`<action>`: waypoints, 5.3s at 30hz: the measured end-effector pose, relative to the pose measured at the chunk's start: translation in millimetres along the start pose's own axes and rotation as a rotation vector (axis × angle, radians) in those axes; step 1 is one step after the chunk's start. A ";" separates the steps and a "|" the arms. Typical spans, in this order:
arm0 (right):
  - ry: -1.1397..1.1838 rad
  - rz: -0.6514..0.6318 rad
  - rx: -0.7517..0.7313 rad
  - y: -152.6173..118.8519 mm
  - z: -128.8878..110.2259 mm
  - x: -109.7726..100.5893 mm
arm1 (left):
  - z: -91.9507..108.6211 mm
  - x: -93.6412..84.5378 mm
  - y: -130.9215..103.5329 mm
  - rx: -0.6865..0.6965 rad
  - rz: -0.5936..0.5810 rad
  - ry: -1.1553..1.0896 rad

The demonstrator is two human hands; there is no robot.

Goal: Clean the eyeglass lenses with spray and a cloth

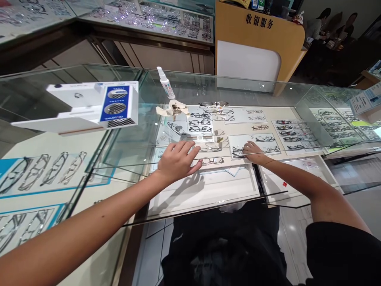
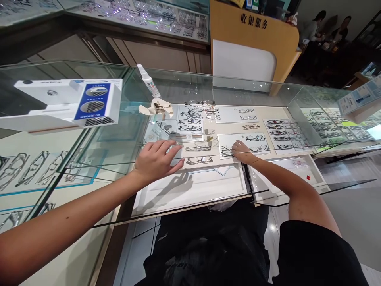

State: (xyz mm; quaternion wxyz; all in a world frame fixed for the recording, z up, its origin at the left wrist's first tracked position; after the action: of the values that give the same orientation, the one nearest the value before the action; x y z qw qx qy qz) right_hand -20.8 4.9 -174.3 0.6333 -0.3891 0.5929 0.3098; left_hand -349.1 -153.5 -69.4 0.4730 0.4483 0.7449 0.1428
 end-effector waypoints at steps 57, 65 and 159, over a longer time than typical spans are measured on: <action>0.512 -0.258 -0.084 13.2 -102.1 -74.0 | 3.2 4.8 -4.3 -0.052 -0.079 -0.075; 0.527 -0.047 -0.186 41.9 -97.9 -158.5 | 4.6 3.9 -1.1 -0.022 -0.037 -0.060; 0.620 -0.321 0.132 28.4 -101.0 -90.9 | 5.6 -2.7 -0.1 -0.022 -0.069 -0.033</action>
State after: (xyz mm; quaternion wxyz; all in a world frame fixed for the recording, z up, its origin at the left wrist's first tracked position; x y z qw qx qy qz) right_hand -106.0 -61.3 -87.1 0.4875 -0.5112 0.7069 0.0343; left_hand -344.1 -156.9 -70.7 0.4947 0.4193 0.7505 0.1272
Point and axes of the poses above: each hand's wrist, its own y-axis towards the middle knuckle, its own x-axis out of the palm, z = x × y, the point moved 2 cm from there along y, towards the middle knuckle, and after that the axes turned 13 degrees about y, right-handed, at the moved point
